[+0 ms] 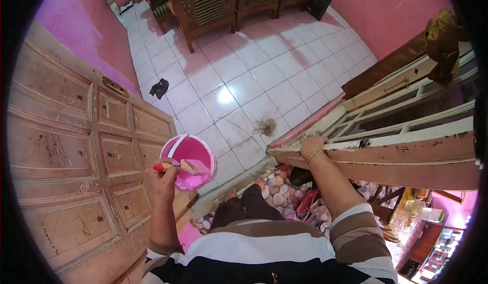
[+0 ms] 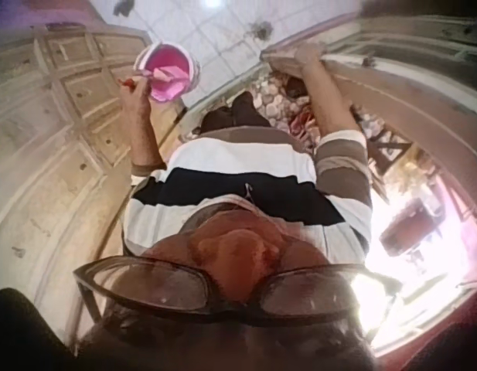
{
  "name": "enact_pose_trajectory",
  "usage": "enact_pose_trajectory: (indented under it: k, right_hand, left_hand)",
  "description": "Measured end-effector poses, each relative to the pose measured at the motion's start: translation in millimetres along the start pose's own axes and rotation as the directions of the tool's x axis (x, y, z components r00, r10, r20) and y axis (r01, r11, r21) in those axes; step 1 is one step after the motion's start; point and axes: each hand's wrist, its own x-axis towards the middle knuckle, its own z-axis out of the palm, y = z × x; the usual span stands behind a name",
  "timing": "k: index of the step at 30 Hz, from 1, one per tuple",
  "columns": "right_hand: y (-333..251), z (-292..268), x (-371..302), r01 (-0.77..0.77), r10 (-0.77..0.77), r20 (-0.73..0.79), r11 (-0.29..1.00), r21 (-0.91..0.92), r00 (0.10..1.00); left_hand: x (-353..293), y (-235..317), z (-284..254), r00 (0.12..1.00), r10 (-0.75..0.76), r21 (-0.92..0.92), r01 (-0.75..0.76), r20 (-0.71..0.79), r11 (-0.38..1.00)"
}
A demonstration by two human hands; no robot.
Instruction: The person mixes pink paint in a bucket using a brush and a scraper, adds white powder from a bag, and stirs the mixture thoroughly. The person also handles a small bag containing pink powder and picks up a separate bucket containing two fish-shaped objects.
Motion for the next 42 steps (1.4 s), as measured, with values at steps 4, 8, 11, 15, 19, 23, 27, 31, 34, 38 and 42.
enact_pose_trajectory:
  k: [4,8,11,15,19,23,27,31,34,38,42]
  right_hand:
    - [3,1,13,0.071,-0.06,0.092,0.991,-0.118,0.994]
    - [1,1,7,0.073,-0.058,0.098,0.984,-0.164,0.994]
    - [-2,18,20,0.061,-0.047,0.066,0.972,-0.229,0.997]
    - [-12,33,27,0.033,-0.037,-0.012,0.967,-0.252,0.999]
    - [-13,31,26,0.058,-0.052,0.03,0.961,-0.27,0.998]
    - [-16,32,24,0.105,-0.089,0.061,0.929,-0.354,0.994]
    - [-17,36,16,0.088,-0.1,-0.014,0.922,-0.376,0.995]
    - [-15,32,10,0.098,-0.116,-0.046,0.951,-0.293,0.992]
    - [-18,26,8,0.095,-0.1,-0.003,0.953,-0.289,0.995]
    - [-17,38,14,0.054,-0.062,-0.021,0.958,-0.281,0.998]
    - [-6,60,-2,0.016,-0.197,-0.481,0.935,-0.353,0.854]
  left_hand:
    - [-7,-10,-7,1.0,-0.026,-0.023,0.026,0.007,0.999]
    - [-11,-10,-13,0.998,-0.042,-0.047,0.04,-0.04,0.998]
    - [-10,-10,-22,0.996,-0.087,-0.018,0.086,-0.035,0.996]
    - [-2,-20,-21,0.998,-0.068,-0.028,0.068,0.004,0.997]
    - [3,-41,-10,0.997,-0.073,-0.06,0.074,0.018,0.996]
    - [9,-66,-4,0.998,-0.057,-0.054,0.057,-0.007,0.997]
    - [13,-82,4,0.995,-0.069,-0.097,0.062,-0.068,0.993]
    - [22,-90,15,0.996,-0.051,-0.118,0.041,-0.078,0.992]
    - [31,-94,27,0.998,-0.037,-0.115,0.03,-0.058,0.993]
    - [41,-108,38,0.999,-0.035,-0.154,0.033,-0.011,0.988]
    - [61,-138,44,1.0,0.004,-0.133,-0.002,0.014,0.991]
